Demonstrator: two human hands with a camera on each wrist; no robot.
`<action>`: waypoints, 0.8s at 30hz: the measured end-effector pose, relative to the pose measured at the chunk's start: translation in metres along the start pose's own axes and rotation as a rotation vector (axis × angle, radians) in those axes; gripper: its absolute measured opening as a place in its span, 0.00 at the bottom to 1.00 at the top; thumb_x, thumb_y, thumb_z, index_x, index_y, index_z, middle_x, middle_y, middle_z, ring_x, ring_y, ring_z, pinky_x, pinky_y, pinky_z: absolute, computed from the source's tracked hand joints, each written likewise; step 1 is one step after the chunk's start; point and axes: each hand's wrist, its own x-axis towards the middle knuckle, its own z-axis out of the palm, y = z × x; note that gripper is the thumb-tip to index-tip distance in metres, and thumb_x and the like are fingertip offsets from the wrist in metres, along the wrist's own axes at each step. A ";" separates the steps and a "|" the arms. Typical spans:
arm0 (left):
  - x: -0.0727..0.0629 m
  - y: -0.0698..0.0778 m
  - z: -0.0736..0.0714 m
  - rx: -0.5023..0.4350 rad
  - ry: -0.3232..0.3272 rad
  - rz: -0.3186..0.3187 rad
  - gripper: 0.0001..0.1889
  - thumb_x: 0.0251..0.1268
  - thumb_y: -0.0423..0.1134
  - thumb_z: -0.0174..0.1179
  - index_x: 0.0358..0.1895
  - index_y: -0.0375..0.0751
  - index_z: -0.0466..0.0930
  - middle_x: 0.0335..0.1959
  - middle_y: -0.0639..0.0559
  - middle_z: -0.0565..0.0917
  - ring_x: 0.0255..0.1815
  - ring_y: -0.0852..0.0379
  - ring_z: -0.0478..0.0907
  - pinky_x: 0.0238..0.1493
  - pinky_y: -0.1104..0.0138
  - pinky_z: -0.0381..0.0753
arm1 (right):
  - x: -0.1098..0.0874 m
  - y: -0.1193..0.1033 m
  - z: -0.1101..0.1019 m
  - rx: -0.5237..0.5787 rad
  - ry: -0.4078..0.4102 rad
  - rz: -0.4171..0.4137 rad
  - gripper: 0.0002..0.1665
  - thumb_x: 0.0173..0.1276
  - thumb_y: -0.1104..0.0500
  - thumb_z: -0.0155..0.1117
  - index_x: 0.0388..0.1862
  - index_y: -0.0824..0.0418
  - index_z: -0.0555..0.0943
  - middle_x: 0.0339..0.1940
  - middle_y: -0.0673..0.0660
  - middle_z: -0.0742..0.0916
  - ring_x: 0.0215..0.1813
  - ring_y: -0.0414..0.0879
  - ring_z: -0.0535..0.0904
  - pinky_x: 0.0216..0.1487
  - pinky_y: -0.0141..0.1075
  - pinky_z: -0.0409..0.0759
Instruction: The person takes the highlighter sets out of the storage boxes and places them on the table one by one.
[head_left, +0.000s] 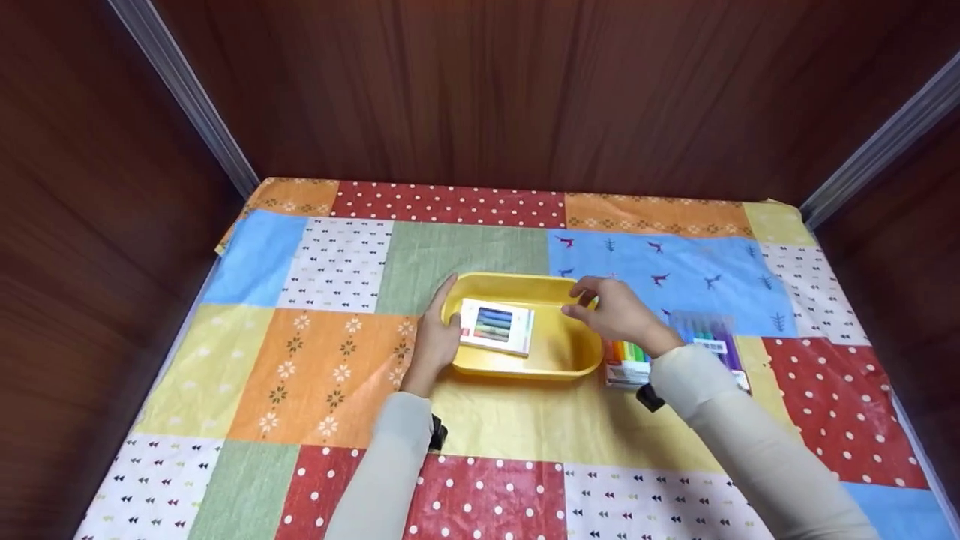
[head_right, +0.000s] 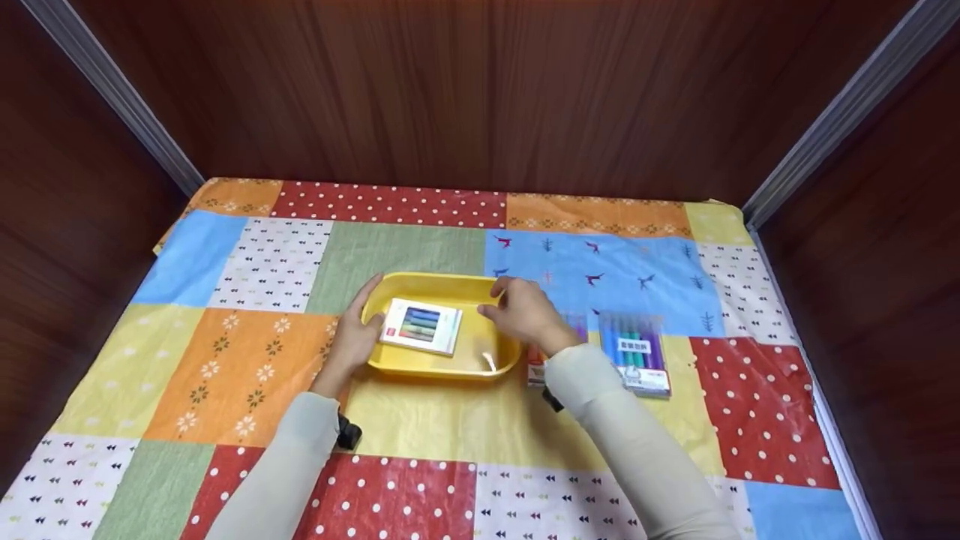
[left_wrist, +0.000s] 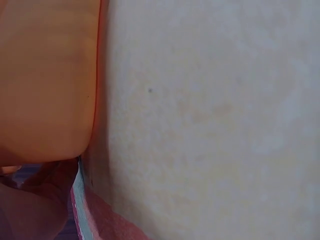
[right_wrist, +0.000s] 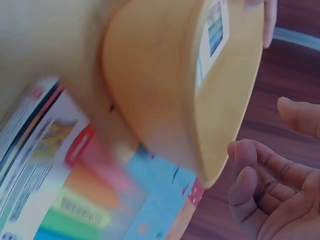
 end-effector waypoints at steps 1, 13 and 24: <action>0.000 0.000 0.000 -0.001 -0.001 0.005 0.35 0.73 0.28 0.49 0.78 0.63 0.60 0.78 0.44 0.67 0.15 0.61 0.64 0.18 0.71 0.67 | 0.002 -0.002 0.002 -0.003 -0.009 -0.001 0.25 0.73 0.50 0.63 0.60 0.65 0.79 0.52 0.64 0.86 0.47 0.54 0.80 0.46 0.41 0.85; -0.001 -0.001 0.002 -0.019 0.004 0.025 0.38 0.70 0.23 0.49 0.78 0.62 0.60 0.80 0.46 0.64 0.17 0.60 0.66 0.18 0.72 0.68 | 0.022 -0.021 0.009 -0.057 -0.054 -0.043 0.26 0.71 0.49 0.65 0.58 0.67 0.79 0.50 0.64 0.87 0.49 0.55 0.81 0.53 0.48 0.84; 0.001 -0.001 0.002 -0.008 0.009 0.028 0.38 0.70 0.24 0.49 0.77 0.65 0.61 0.78 0.44 0.66 0.15 0.62 0.63 0.17 0.73 0.66 | 0.046 -0.029 0.021 -0.143 -0.142 -0.083 0.30 0.69 0.47 0.67 0.57 0.70 0.79 0.45 0.65 0.87 0.43 0.52 0.81 0.53 0.49 0.82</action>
